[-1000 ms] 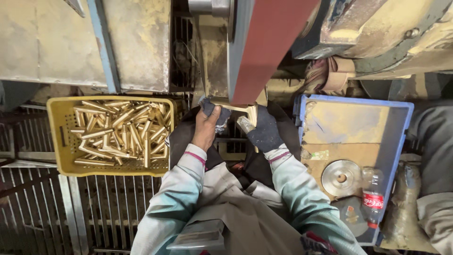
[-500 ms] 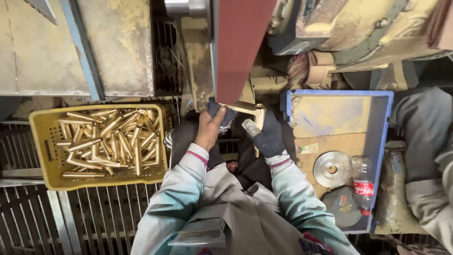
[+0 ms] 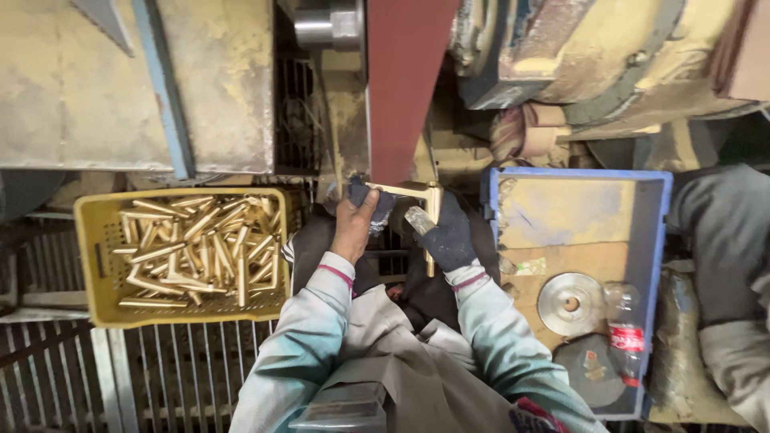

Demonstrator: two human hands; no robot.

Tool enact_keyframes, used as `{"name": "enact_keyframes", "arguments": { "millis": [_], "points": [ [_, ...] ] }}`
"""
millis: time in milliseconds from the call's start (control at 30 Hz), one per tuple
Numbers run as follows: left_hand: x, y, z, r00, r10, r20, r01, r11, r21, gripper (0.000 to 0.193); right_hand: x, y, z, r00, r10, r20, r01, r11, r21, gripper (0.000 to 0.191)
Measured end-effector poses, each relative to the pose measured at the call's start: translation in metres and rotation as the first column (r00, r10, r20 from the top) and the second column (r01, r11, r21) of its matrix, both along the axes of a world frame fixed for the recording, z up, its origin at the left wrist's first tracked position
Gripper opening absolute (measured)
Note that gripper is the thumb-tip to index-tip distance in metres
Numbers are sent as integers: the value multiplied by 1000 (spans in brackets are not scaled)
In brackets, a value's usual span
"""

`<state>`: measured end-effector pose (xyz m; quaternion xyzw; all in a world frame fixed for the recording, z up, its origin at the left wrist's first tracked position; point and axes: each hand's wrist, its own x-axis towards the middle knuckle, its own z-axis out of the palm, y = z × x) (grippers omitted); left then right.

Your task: The person sits on the floor and uses a belt sander to polish brass-colored metal parts. They pick up each part from a yellow basket, press it against the moving belt, rotate it to smooth different surfaces, and place the finished part into a blue crate.

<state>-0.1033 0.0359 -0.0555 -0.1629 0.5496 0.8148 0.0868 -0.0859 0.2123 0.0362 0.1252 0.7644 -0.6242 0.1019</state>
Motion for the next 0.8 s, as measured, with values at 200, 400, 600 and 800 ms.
{"name": "enact_keyframes", "arguments": {
  "millis": [200,400,600,800],
  "points": [
    [1,16,-13,998,-54,19,51,986,156,29,7,6,3,982,-149,120,152,988,-21,35],
    [-6,-20,-14,996,16,83,-13,999,-34,29,-13,-22,-15,999,27,-23,-26,998,59,29],
    [-6,-21,-4,971,51,232,-70,995,73,28,-18,-27,-8,988,-30,149,37,999,-40,29],
    [0,20,-6,1000,0,25,-1,1000,28,29,4,0,20,958,-193,214,213,974,-77,31]
  ]
}}
